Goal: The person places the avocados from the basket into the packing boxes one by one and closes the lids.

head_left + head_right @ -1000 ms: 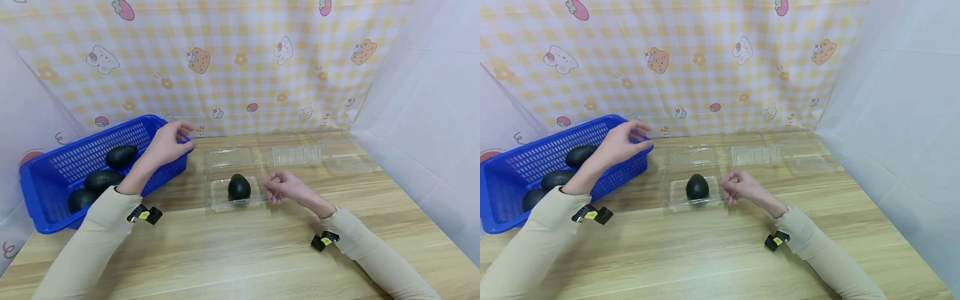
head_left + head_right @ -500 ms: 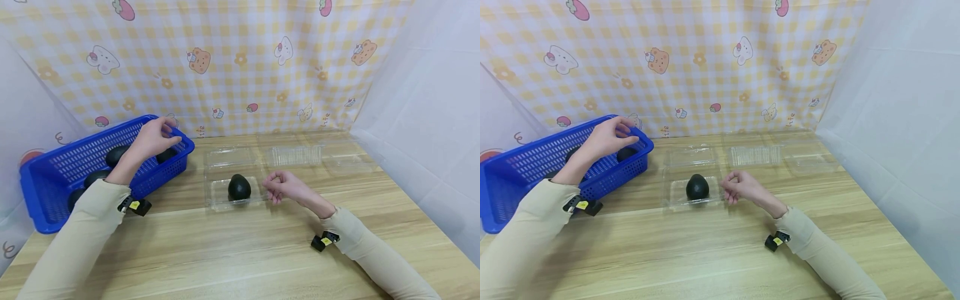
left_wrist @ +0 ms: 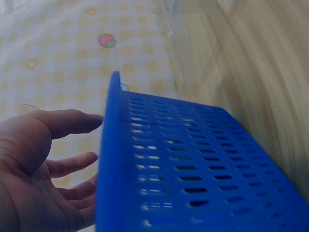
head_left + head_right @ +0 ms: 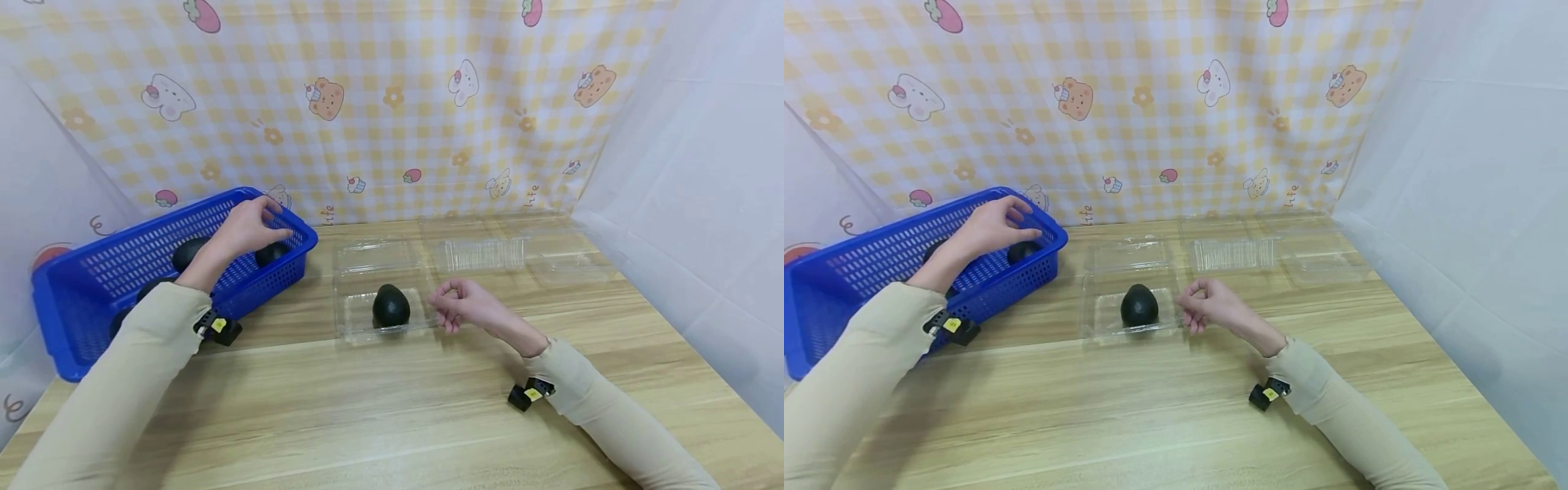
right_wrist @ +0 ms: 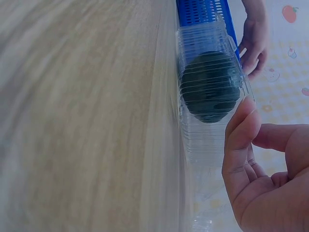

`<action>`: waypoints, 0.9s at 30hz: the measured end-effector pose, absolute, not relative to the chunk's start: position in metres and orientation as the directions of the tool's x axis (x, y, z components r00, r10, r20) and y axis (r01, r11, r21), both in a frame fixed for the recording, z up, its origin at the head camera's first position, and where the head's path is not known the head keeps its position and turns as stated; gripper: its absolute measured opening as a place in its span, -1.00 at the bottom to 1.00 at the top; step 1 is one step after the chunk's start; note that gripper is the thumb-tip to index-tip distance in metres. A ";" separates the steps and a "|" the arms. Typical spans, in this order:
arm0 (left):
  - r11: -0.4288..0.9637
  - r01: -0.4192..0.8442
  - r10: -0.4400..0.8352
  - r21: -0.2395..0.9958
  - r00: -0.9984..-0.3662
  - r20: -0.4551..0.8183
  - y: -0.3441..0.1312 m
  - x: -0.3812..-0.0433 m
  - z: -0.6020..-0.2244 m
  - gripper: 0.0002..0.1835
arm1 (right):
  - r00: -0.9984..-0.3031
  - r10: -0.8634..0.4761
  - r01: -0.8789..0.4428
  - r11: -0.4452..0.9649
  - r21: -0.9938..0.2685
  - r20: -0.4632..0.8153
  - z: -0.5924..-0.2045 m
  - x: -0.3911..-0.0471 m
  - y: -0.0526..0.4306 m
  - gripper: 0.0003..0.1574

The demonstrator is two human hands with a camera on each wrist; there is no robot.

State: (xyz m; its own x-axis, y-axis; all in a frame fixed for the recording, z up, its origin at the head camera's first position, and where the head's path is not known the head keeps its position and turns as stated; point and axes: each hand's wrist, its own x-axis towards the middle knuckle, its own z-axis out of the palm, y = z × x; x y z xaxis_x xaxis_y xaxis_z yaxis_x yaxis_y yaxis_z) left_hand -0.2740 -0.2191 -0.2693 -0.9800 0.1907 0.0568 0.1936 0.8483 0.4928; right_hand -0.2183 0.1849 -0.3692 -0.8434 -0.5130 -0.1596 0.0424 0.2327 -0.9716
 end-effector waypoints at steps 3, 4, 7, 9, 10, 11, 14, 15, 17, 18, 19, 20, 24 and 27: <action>0.858 0.186 0.193 0.478 -0.981 0.035 -0.222 -0.277 -0.273 -0.37 | -0.844 -0.512 0.042 0.236 -0.971 -0.161 -0.369 -0.218 0.185 -0.74; 0.861 0.183 0.193 0.474 -0.981 0.028 -0.223 -0.278 -0.275 -0.36 | -0.844 -0.511 0.043 0.237 -0.970 -0.162 -0.369 -0.218 0.185 -0.74; 0.865 0.175 0.198 0.471 -0.980 0.002 -0.226 -0.280 -0.278 -0.34 | -0.844 -0.511 0.042 0.238 -0.970 -0.162 -0.369 -0.219 0.185 -0.74; 0.865 0.174 0.204 0.471 -0.979 -0.013 -0.229 -0.280 -0.280 -0.33 | -0.843 -0.513 0.041 0.237 -0.971 -0.161 -0.369 -0.219 0.185 -0.74; 0.865 0.177 0.210 0.470 -0.978 -0.018 -0.230 -0.281 -0.281 -0.33 | -0.843 -0.514 0.040 0.235 -0.971 -0.159 -0.369 -0.219 0.185 -0.74; 0.865 0.181 0.217 0.469 -0.976 -0.023 -0.231 -0.281 -0.282 -0.33 | -0.843 -0.514 0.040 0.234 -0.971 -0.158 -0.369 -0.219 0.185 -0.74; 0.868 0.202 0.245 0.454 -0.969 -0.038 -0.235 -0.282 -0.284 -0.36 | -0.843 -0.514 0.039 0.233 -0.972 -0.157 -0.369 -0.219 0.186 -0.74; 0.869 0.210 0.256 0.449 -0.966 -0.045 -0.236 -0.283 -0.286 -0.38 | -0.844 -0.513 0.040 0.233 -0.972 -0.158 -0.369 -0.218 0.186 -0.74; 0.871 0.227 0.278 0.437 -0.959 -0.057 -0.239 -0.285 -0.288 -0.42 | -0.845 -0.511 0.040 0.235 -0.971 -0.159 -0.369 -0.218 0.186 -0.74; 0.871 0.236 0.290 0.430 -0.955 -0.064 -0.240 -0.285 -0.290 -0.43 | -0.845 -0.511 0.041 0.236 -0.971 -0.159 -0.369 -0.218 0.186 -0.73; 0.872 0.246 0.302 0.423 -0.951 -0.071 -0.241 -0.286 -0.291 -0.44 | -0.845 -0.510 0.041 0.236 -0.971 -0.160 -0.369 -0.218 0.186 -0.73; 0.873 0.257 0.313 0.415 -0.947 -0.073 -0.242 -0.287 -0.292 -0.45 | -0.845 -0.511 0.041 0.235 -0.971 -0.160 -0.369 -0.218 0.185 -0.73; 0.876 0.292 0.348 0.384 -0.934 -0.084 -0.244 -0.290 -0.296 -0.49 | -0.844 -0.514 0.036 0.233 -0.972 -0.155 -0.369 -0.218 0.186 -0.73; 0.876 0.308 0.367 0.370 -0.925 -0.099 -0.243 -0.291 -0.297 -0.51 | -0.844 -0.514 0.033 0.235 -0.971 -0.153 -0.369 -0.218 0.186 -0.73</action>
State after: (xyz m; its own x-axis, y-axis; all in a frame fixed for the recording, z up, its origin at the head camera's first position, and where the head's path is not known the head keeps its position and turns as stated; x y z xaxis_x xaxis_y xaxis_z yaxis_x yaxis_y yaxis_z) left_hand -0.2913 -0.2429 -0.2973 -0.9251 0.3668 -0.0988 0.3080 0.8765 0.3700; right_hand -0.2184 0.1863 -0.3687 -0.8439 -0.5142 -0.1531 0.0332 0.2349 -0.9715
